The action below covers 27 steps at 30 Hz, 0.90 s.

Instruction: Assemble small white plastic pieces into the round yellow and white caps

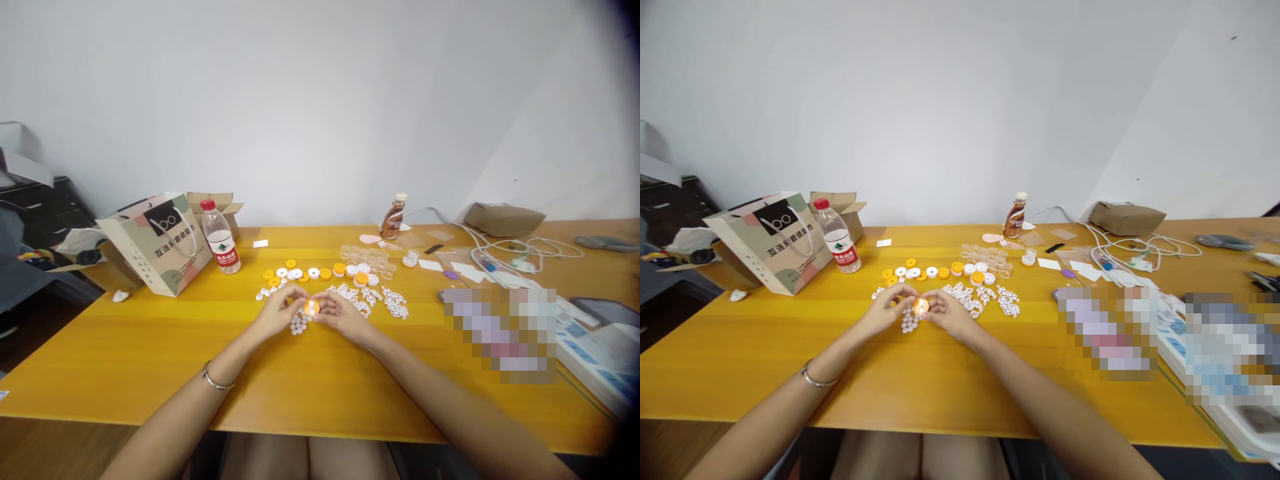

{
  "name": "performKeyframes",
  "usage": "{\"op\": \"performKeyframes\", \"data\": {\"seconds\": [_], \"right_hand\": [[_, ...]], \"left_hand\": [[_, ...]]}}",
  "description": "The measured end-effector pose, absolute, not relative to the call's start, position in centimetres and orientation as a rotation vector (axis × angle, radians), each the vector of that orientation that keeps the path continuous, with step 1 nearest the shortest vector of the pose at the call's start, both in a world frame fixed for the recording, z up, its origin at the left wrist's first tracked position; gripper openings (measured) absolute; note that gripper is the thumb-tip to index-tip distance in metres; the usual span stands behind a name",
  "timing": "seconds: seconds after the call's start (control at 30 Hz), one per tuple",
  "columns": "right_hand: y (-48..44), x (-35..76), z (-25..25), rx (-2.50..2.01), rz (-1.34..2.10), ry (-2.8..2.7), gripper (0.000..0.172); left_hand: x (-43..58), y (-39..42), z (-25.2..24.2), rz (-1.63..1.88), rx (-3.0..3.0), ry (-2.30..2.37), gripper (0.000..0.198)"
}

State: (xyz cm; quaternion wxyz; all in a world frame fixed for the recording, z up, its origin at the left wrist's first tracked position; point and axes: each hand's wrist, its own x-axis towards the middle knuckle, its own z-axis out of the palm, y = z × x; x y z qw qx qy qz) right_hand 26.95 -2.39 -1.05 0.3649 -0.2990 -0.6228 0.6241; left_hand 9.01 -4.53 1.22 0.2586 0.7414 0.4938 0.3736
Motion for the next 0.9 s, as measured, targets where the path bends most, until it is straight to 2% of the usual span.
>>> {"op": "performKeyframes", "data": {"seconds": [0.2, 0.43, 0.63, 0.9], "right_hand": [[-2.3, 27.0, -0.8, -0.778, 1.574, -1.597, 0.036], [-0.8, 27.7, -0.6, -0.861, 1.365, -1.436, 0.035], [-0.3, 27.9, -1.1, -0.918, 1.304, -1.368, 0.033], [-0.8, 27.5, -1.0, -0.869, 1.361, -1.342, 0.032]], "left_hand": [[9.4, -4.9, 1.6, 1.056, 2.098, 1.274, 0.018], [9.7, -4.2, 0.4, 1.229, 2.088, 1.313, 0.015], [10.0, -2.3, -1.4, 1.124, 2.127, 1.395, 0.018], [11.3, 3.0, 0.3, 0.936, 2.555, 1.422, 0.02]]}}
